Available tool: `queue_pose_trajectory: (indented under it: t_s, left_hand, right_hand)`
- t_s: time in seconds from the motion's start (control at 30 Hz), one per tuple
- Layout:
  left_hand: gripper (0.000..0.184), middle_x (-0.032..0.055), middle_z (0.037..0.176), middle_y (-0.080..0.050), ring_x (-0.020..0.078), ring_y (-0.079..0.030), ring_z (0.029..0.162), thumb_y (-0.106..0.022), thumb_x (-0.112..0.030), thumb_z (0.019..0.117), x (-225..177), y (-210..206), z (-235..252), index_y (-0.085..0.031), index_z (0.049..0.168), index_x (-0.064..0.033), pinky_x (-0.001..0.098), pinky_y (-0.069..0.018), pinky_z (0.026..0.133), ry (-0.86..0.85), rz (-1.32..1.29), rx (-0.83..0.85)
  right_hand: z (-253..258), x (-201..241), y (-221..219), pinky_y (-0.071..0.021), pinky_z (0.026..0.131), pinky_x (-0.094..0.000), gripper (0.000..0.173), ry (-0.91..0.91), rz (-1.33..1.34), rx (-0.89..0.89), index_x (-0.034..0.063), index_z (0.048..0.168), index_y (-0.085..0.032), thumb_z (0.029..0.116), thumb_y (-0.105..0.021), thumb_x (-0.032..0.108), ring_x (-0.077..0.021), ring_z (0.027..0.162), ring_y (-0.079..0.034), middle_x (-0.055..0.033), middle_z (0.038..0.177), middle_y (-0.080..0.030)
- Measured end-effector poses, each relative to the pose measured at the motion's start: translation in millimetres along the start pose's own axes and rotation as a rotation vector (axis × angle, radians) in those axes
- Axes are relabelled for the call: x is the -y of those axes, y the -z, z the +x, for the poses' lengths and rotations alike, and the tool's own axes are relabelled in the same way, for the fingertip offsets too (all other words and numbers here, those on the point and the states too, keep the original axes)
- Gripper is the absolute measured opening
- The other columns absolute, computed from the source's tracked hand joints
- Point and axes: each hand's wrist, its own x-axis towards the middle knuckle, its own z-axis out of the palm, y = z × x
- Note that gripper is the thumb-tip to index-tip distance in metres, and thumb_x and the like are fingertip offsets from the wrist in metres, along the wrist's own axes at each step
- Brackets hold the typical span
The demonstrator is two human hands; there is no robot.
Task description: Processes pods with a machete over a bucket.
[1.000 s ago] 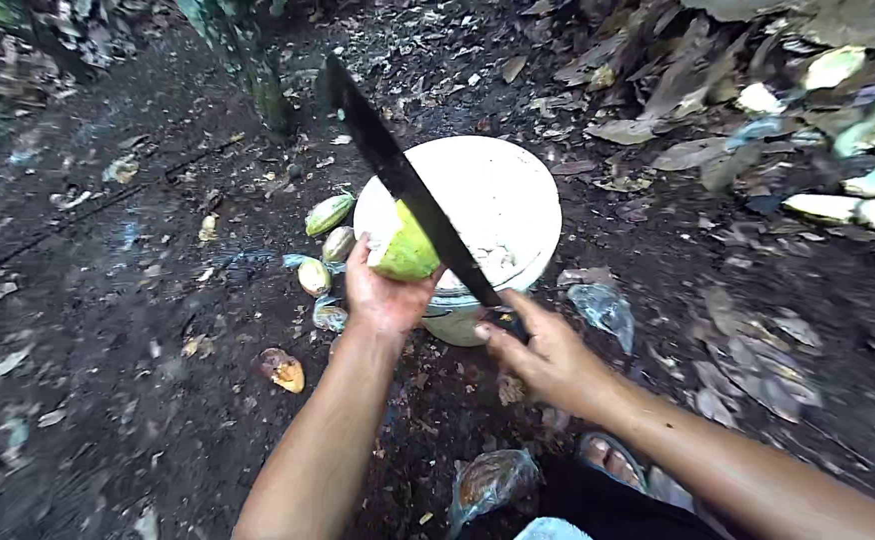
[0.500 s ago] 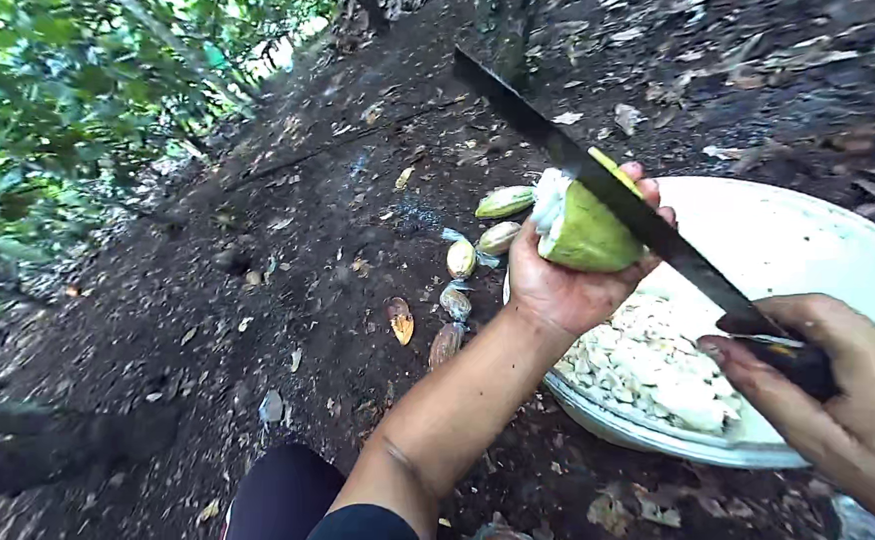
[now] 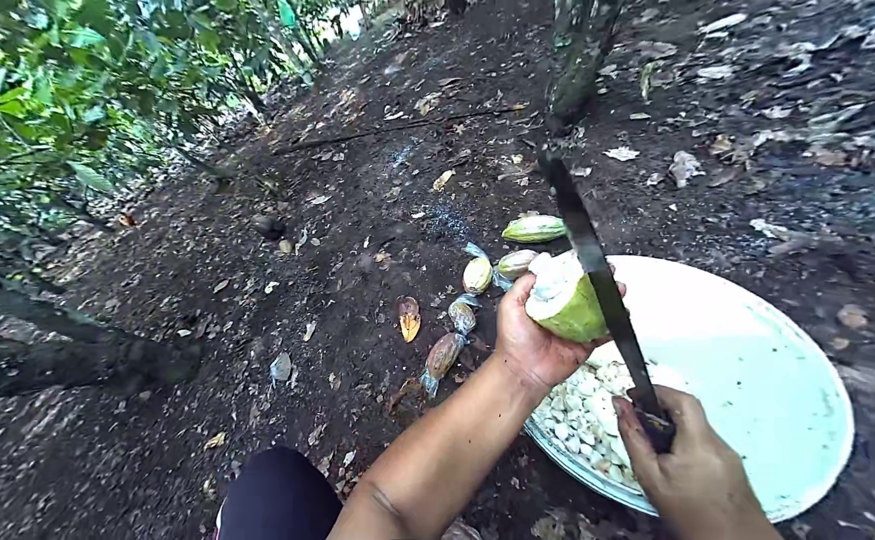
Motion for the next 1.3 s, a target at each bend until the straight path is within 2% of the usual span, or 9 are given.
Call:
queue_pose_trajectory:
  t_s: [0.33,0.63,0.7,0.83,0.93,1.0,1.1,1.17,1.3]
  left_hand:
    - [0.052,0.0200,0.115,-0.065,0.0317,-0.069,0.094,-0.029,-0.045,0.1059,10.8,-26.4,-22.4,-0.053,0.129,-0.0060,0.0446,-0.0587,0.080,-0.165,0.041,-0.259]
    - [0.055,0.0186,0.114,-0.066,0.0312,-0.069,0.096,-0.027,-0.048,0.1045,0.9,-11.5,-28.5,-0.055,0.128,-0.0065,0.0468,-0.0580,0.083,-0.071,0.039,-0.168]
    - [0.053,0.0190,0.117,-0.065,0.0325,-0.068,0.101,-0.028,-0.047,0.1051,2.6,-10.6,-28.2,-0.054,0.129,-0.0074,0.0485,-0.0573,0.085,-0.050,0.013,-0.165]
    - [0.044,0.0157,0.105,-0.063,0.0287,-0.066,0.089,-0.032,-0.047,0.1047,18.9,-22.0,-19.0,-0.053,0.118,-0.0103,0.0422,-0.0571,0.072,-0.021,-0.119,-0.285]
    - [0.044,0.0159,0.114,-0.062,0.0289,-0.065,0.097,-0.030,-0.043,0.1055,19.3,-30.1,-15.4,-0.052,0.125,-0.0098,0.0436,-0.0557,0.079,-0.001,-0.079,-0.273]
    - [0.054,0.0201,0.127,-0.062,0.0345,-0.066,0.109,-0.027,-0.047,0.1074,11.0,-30.6,-21.1,-0.047,0.138,-0.0083,0.0501,-0.0565,0.087,-0.003,0.045,-0.193]
    - [0.078,0.0229,0.136,-0.059,0.0401,-0.061,0.122,-0.021,-0.068,0.1031,-9.2,-12.3,-27.5,-0.044,0.148,-0.0088,0.0572,-0.0530,0.100,0.026,0.172,0.008]
    - [0.090,0.0216,0.133,-0.063,0.0384,-0.065,0.117,-0.016,-0.079,0.0968,-14.4,4.0,-21.2,-0.048,0.146,-0.0109,0.0547,-0.0563,0.097,0.117,0.212,0.041]
    - [0.081,0.0206,0.120,-0.069,0.0350,-0.071,0.100,-0.032,-0.079,0.0952,11.1,11.9,-15.2,-0.058,0.133,-0.0119,0.0489,-0.0607,0.082,0.287,0.166,-0.079]
  right_hand:
    - [-3.1,-9.1,-4.4,-0.0527,0.052,-0.0378,0.040,-0.002,0.149,-0.044,-0.0022,0.111,-0.062,0.1006,-0.052,0.035,-0.0207,0.057,-0.061,-0.0119,0.075,-0.064]
    - [-5.5,-23.2,-0.6,-0.0532,0.054,-0.0251,0.049,0.014,0.427,0.123,0.0023,0.116,-0.061,0.1022,-0.052,0.049,-0.0052,0.058,-0.058,-0.0031,0.076,-0.063]
    - [-4.6,-26.7,3.2,-0.0526,0.054,-0.0212,0.053,-0.027,0.502,0.172,0.0045,0.117,-0.061,0.1012,-0.052,0.054,-0.0010,0.059,-0.059,0.0018,0.077,-0.063]
    - [-0.2,-8.5,11.3,-0.0538,0.053,-0.0198,0.054,-0.179,0.663,0.135,0.0048,0.117,-0.058,0.0992,-0.055,0.056,-0.0007,0.057,-0.060,0.0079,0.072,-0.061]
    - [2.6,19.6,11.9,-0.0583,0.050,-0.0253,0.047,-0.300,0.786,0.027,0.0022,0.119,-0.054,0.1020,-0.053,0.046,-0.0058,0.053,-0.061,0.0079,0.069,-0.060]
    - [-5.8,28.3,12.1,-0.0585,0.050,-0.0256,0.044,-0.338,0.757,-0.059,0.0011,0.119,-0.054,0.1031,-0.053,0.042,-0.0055,0.054,-0.062,0.0077,0.070,-0.061]
    - [-29.3,32.1,17.7,-0.0587,0.053,-0.0247,0.047,-0.307,0.676,-0.103,0.0018,0.119,-0.055,0.1037,-0.054,0.046,-0.0036,0.058,-0.062,0.0072,0.072,-0.062]
    - [-41.3,38.0,19.0,-0.0584,0.054,-0.0244,0.048,-0.297,0.619,-0.080,0.0011,0.119,-0.057,0.1040,-0.054,0.046,-0.0030,0.059,-0.063,0.0056,0.074,-0.063]
    - [-48.2,39.3,19.4,-0.0584,0.056,-0.0275,0.040,-0.317,0.478,0.015,0.0002,0.118,-0.060,0.1050,-0.054,0.038,-0.0060,0.061,-0.063,-0.0003,0.076,-0.064]
